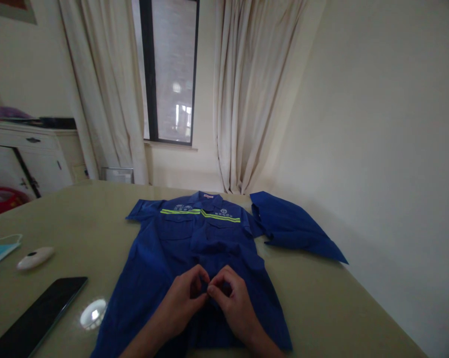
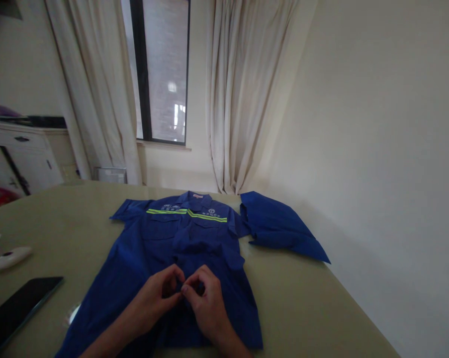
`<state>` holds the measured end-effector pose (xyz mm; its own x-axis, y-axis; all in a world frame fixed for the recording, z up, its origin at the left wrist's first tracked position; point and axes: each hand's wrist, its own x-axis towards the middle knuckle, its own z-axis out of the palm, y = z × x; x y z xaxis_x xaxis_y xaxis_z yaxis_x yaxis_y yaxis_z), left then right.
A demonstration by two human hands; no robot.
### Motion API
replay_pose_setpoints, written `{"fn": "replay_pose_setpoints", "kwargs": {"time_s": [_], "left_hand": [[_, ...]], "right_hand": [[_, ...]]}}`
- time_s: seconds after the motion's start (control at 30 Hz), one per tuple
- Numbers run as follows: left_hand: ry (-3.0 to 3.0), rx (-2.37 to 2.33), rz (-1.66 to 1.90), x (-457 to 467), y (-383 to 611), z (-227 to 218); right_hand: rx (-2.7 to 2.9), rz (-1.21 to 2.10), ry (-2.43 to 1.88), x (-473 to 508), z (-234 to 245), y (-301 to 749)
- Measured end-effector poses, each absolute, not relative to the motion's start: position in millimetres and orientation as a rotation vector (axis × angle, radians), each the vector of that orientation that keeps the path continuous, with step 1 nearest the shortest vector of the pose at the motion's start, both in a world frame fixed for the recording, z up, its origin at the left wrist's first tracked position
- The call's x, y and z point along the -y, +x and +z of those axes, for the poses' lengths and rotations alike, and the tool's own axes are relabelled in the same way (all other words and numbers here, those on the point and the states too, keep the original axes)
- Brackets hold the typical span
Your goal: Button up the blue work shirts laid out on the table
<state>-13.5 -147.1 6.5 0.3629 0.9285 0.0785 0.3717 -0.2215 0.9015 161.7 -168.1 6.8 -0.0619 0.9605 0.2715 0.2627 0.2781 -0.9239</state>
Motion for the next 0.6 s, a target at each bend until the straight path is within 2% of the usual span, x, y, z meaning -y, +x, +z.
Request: {"fn": "replay_pose_setpoints", "kwargs": {"time_s": [0.1, 0.33, 0.4, 0.6], "left_hand": [[1.818, -1.187, 0.806, 149, -11, 10], [2.047, -1.241, 0.849, 160, -6, 9], [2.094, -1.246, 0.896, 161, -7, 10], [1.940, -1.249, 1.047, 157, -10, 25]], "right_hand": [[1.497, 0.949, -1.176, 165, 5, 163], [1.171, 1.444, -1.157, 155, -1, 171], [1.191, 1.422, -1.165, 154, 2, 174], [1.698, 0.997, -1.150, 170, 21, 182]]}}
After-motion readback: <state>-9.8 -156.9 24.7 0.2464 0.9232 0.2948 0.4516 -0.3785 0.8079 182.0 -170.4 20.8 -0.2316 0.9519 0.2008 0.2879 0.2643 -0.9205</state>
